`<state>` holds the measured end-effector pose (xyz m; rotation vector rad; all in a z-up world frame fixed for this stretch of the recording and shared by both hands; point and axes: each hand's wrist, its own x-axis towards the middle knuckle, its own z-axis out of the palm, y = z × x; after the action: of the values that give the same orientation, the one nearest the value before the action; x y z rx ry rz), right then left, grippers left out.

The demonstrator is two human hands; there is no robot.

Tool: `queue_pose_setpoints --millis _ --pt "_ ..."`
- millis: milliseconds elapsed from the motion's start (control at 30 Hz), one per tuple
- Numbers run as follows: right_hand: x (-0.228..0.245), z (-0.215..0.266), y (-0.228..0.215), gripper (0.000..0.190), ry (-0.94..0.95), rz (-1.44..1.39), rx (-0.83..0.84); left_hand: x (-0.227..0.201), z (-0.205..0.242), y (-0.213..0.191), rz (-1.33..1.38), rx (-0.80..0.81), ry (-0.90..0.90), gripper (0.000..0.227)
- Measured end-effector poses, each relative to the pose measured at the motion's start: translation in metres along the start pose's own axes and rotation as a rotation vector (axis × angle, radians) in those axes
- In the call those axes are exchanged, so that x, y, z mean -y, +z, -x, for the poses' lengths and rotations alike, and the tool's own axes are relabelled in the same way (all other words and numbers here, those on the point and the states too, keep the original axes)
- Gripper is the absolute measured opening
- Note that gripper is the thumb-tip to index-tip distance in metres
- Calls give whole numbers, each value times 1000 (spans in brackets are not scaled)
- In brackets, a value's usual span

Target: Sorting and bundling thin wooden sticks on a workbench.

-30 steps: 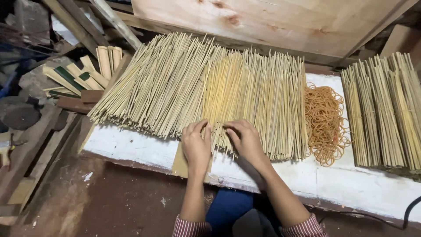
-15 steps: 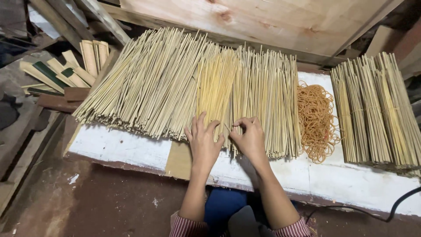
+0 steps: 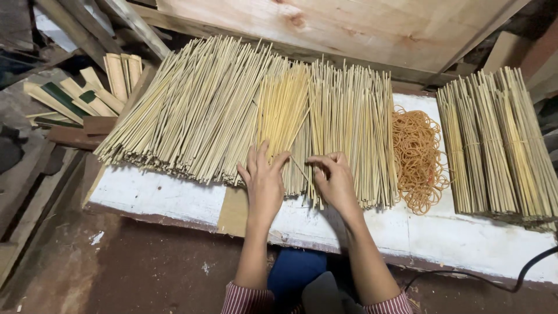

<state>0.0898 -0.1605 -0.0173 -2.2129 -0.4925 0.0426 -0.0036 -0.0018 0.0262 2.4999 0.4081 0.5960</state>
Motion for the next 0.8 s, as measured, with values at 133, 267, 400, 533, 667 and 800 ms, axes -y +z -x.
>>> queue_pose_setpoints --millis 133,267,400,533,667,800 --pt "4 0 6 32 -88 81 41 -20 -2 -5 -164 72 59 34" --pt "13 -2 8 16 -78 201 7 -18 -24 0 -258 96 108 20" --pt "9 -15 20 14 -99 318 6 7 -59 33 -332 33 279 13" --pt "35 -26 12 14 -134 409 -15 9 -76 46 -319 92 277 22" --pt "48 -36 13 33 -109 439 -7 23 -82 67 -362 203 167 32" --pt "42 -35 26 46 -19 376 -60 29 -85 62 -407 227 154 41"
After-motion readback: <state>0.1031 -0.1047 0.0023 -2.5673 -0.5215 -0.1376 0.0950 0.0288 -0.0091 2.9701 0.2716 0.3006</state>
